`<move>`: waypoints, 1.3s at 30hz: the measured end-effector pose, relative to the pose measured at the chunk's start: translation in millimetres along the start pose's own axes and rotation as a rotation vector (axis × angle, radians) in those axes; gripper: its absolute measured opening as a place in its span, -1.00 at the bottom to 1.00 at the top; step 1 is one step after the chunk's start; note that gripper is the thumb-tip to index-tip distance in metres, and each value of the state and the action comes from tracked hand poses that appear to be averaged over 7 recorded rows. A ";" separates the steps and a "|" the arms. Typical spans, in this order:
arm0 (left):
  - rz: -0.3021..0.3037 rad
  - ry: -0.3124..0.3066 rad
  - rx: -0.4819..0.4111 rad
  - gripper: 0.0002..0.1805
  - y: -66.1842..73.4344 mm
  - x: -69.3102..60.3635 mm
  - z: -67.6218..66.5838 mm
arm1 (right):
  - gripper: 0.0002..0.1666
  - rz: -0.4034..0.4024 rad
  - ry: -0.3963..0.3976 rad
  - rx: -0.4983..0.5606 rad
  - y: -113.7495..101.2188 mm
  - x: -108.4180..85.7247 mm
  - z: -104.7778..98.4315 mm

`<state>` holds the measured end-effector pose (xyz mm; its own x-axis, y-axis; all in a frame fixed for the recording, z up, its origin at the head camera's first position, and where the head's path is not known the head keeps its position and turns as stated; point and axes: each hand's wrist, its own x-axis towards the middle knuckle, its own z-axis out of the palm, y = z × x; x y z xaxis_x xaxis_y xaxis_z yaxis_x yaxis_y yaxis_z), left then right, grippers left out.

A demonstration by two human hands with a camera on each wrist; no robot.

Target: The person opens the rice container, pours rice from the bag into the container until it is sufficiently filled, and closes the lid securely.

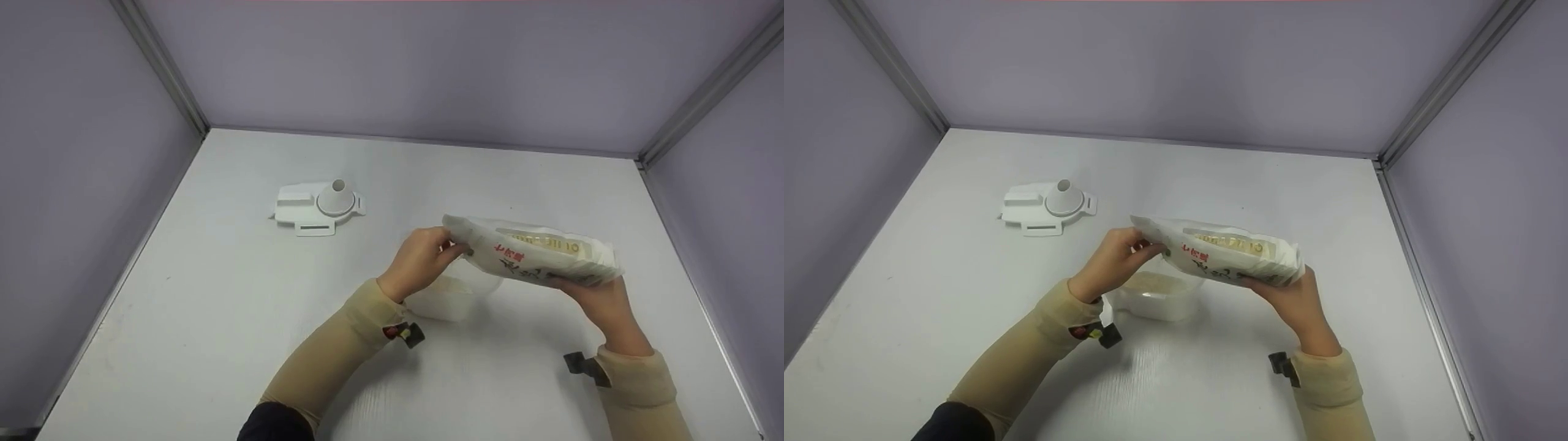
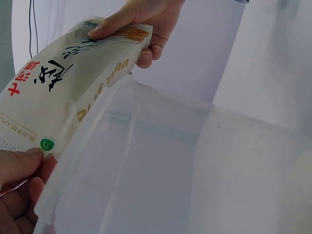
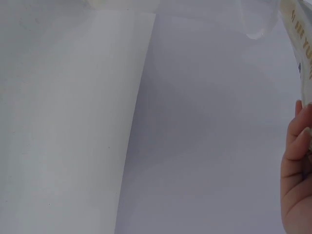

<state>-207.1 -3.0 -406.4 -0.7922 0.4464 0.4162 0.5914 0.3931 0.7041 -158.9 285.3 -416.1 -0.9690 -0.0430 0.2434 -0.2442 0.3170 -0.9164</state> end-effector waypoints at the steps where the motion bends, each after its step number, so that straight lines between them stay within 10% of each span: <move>1: -0.002 -0.001 0.003 -0.85 0.0 0.0 0.2 | -0.33 0.002 -0.001 -0.009 0.4 -0.3 -0.3; 21: -0.017 -0.019 -0.006 -0.83 -1.0 0.6 3.4 | -0.34 -0.033 -0.009 0.120 -0.6 0.3 -2.2; 39: -0.020 -0.021 -0.010 -0.84 -1.6 0.9 6.9 | -0.30 0.026 0.001 -0.064 0.8 -3.6 -6.6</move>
<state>-207.8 2.3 -411.1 -0.8006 0.4551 0.3897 0.5737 0.3945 0.7179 -155.4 292.0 -415.6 -0.9749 -0.0335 0.2201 -0.2162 0.3784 -0.9001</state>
